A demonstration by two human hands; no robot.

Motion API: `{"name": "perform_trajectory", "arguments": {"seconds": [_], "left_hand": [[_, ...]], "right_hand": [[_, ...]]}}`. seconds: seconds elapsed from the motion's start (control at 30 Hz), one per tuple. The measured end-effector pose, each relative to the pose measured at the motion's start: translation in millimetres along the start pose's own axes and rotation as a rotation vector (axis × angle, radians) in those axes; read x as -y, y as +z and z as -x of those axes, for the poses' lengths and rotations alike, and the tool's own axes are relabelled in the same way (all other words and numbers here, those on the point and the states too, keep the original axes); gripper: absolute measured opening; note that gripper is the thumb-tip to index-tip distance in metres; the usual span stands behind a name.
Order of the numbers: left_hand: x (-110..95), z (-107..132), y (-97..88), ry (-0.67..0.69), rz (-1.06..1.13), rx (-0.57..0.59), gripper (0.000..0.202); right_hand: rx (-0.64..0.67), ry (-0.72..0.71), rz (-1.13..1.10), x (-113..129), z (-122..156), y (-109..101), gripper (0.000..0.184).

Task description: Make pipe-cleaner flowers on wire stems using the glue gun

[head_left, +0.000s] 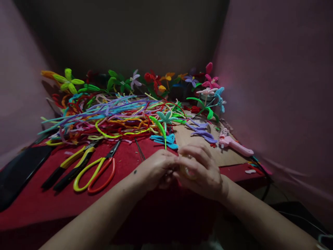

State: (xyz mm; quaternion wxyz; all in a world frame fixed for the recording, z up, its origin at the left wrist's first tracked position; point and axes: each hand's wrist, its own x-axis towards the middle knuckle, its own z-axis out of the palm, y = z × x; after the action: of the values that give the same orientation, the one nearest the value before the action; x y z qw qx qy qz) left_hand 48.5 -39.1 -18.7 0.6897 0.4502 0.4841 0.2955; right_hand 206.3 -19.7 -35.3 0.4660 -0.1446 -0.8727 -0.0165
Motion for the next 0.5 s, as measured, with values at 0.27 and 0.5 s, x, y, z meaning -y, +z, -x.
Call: {"name": "perform_trajectory", "arguments": {"seconds": [0.27, 0.5], "left_hand": [[-12, -19, -42.0, 0.224, -0.943, -0.69, 0.023], [-14, -35, -35.2, 0.171, -1.172, -0.598, 0.032]], "right_hand": [[-0.114, 0.427, -0.022, -39, 17, -7, 0.018], [0.055, 0.448, 0.022, -53, 23, -3, 0.027]]}}
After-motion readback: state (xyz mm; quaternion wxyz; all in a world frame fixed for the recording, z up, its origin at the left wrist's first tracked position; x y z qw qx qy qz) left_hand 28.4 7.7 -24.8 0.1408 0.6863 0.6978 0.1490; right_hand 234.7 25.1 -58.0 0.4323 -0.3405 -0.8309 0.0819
